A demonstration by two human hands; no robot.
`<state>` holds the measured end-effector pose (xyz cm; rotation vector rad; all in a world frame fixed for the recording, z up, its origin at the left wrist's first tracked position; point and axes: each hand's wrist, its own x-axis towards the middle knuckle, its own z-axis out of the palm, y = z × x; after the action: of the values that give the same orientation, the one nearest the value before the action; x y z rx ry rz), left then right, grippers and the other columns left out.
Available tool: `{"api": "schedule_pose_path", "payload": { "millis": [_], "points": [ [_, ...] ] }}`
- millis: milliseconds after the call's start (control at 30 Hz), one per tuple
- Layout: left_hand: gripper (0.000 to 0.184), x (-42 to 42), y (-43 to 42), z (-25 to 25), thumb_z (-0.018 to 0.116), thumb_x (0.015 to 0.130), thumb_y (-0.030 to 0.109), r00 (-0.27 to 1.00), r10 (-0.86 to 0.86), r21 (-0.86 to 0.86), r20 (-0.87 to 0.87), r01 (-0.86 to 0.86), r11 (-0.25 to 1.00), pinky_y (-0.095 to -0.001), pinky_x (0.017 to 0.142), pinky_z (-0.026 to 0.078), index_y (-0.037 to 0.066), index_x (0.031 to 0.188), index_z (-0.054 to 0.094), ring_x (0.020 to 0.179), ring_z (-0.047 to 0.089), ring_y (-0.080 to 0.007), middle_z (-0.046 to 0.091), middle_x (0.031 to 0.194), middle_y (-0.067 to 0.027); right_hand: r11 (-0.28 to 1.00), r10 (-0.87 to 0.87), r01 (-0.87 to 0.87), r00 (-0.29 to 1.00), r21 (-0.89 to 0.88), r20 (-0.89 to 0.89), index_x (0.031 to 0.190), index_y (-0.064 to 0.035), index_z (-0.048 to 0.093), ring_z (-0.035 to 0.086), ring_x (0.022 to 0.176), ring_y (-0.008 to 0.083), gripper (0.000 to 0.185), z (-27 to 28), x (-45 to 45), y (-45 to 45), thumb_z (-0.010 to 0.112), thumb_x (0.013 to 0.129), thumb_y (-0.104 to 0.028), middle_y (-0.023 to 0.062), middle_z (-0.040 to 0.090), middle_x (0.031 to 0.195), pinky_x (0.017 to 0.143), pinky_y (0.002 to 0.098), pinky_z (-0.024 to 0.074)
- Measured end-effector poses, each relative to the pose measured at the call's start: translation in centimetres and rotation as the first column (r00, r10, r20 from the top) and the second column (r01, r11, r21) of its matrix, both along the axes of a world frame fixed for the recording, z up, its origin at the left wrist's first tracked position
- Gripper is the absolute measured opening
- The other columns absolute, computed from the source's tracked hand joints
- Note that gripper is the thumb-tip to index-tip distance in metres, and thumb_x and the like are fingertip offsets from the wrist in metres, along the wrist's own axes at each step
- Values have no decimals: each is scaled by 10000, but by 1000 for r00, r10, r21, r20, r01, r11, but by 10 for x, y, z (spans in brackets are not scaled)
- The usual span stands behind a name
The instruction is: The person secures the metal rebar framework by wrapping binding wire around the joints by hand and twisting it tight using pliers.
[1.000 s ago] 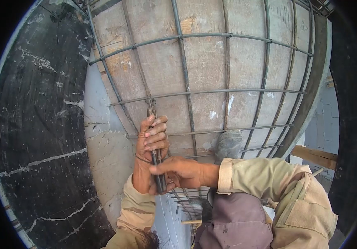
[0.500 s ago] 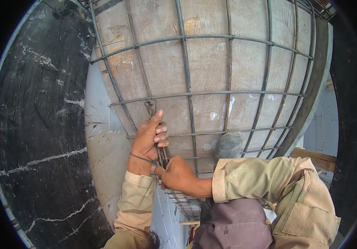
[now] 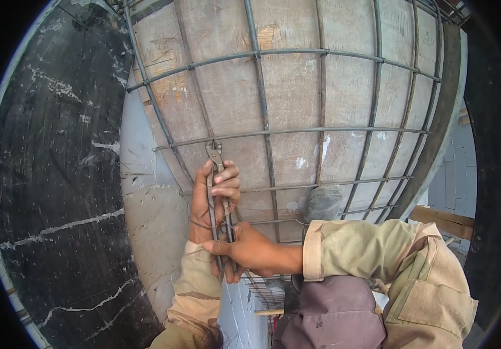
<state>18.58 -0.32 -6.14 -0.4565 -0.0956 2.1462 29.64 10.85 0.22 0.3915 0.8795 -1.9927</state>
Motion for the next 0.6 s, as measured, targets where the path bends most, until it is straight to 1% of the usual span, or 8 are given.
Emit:
{"api": "schedule_pose_path", "payload": {
  "millis": [33, 67, 133, 267, 367, 400, 467, 600],
  "points": [
    [339, -2, -10, -10, 593, 1039, 345, 973, -81, -285, -218, 16, 958, -318, 647, 567, 20, 1115, 533, 769, 614, -89, 561, 871, -38, 980, -32, 47, 996, 194, -78, 895, 94, 650, 633, 434, 204, 363, 8, 0, -4, 641, 1013, -249, 128, 681, 663, 375, 318, 504],
    [339, -3, -3, 12, 593, 1039, 345, 972, -83, -282, -221, 18, 959, -318, 647, 567, 20, 1115, 533, 769, 614, -89, 561, 871, -38, 979, -34, 50, 996, 198, -82, 895, 94, 650, 633, 434, 204, 363, 9, 0, -5, 641, 1013, -249, 128, 681, 663, 375, 318, 504],
    [290, 0, 14, 73, 655, 1011, 307, 940, -273, -805, -205, -4, 593, -230, 520, 502, 35, 1034, 559, 641, 560, -79, 554, 793, -25, 916, 24, 13, 996, 401, -89, 840, 95, 658, 648, 447, 203, 365, 9, 1, -6, 652, 992, -237, 140, 692, 671, 381, 325, 510],
    [235, 3, 18, 33, 637, 1015, 265, 814, -528, -961, -244, -131, 242, -227, 421, 475, 67, 914, 558, 524, 538, -62, 542, 721, -2, 768, 173, -73, 980, 637, -96, 798, 84, 672, 686, 499, 204, 363, 12, 0, -4, 679, 964, -240, 173, 708, 699, 426, 327, 540],
    [236, -6, 7, 3, 567, 1012, 160, 956, -208, -456, -209, 93, 885, -166, 281, 399, 82, 816, 461, 388, 488, -51, 542, 676, -11, 861, 209, -151, 975, 487, -68, 887, 72, 701, 736, 625, 205, 456, 4, 0, 7, 715, 929, -382, 169, 745, 792, 550, 316, 587],
    [236, -4, 10, 0, 567, 1012, 160, 956, -209, -457, -204, 96, 884, -166, 281, 399, 82, 816, 461, 388, 488, -51, 542, 676, -11, 862, 208, -152, 976, 484, -64, 887, 72, 701, 736, 625, 205, 456, 1, -3, 15, 715, 929, -382, 169, 745, 792, 550, 316, 587],
    [184, 2, 21, -4, 502, 1017, 90, 999, 38, 320, 4, -38, 947, -168, 295, 437, 39, 848, 451, 423, 542, -42, 497, 653, -12, 934, 356, -353, 932, 47, -72, 1018, 63, 693, 758, 735, 220, 569, -8, -7, 36, 737, 899, -491, 172, 759, 901, 576, 311, 591],
    [198, 9, 36, -16, 452, 1035, 89, 984, 171, 517, 51, -172, 839, -143, 320, 479, 10, 855, 424, 432, 564, -68, 510, 689, -44, 923, 59, -19, 994, -385, 92, 1124, 55, 668, 745, 739, 235, 477, -17, 4, 37, 640, 1002, -405, 217, 743, 1023, 593, 313, 594]
  ]
}}
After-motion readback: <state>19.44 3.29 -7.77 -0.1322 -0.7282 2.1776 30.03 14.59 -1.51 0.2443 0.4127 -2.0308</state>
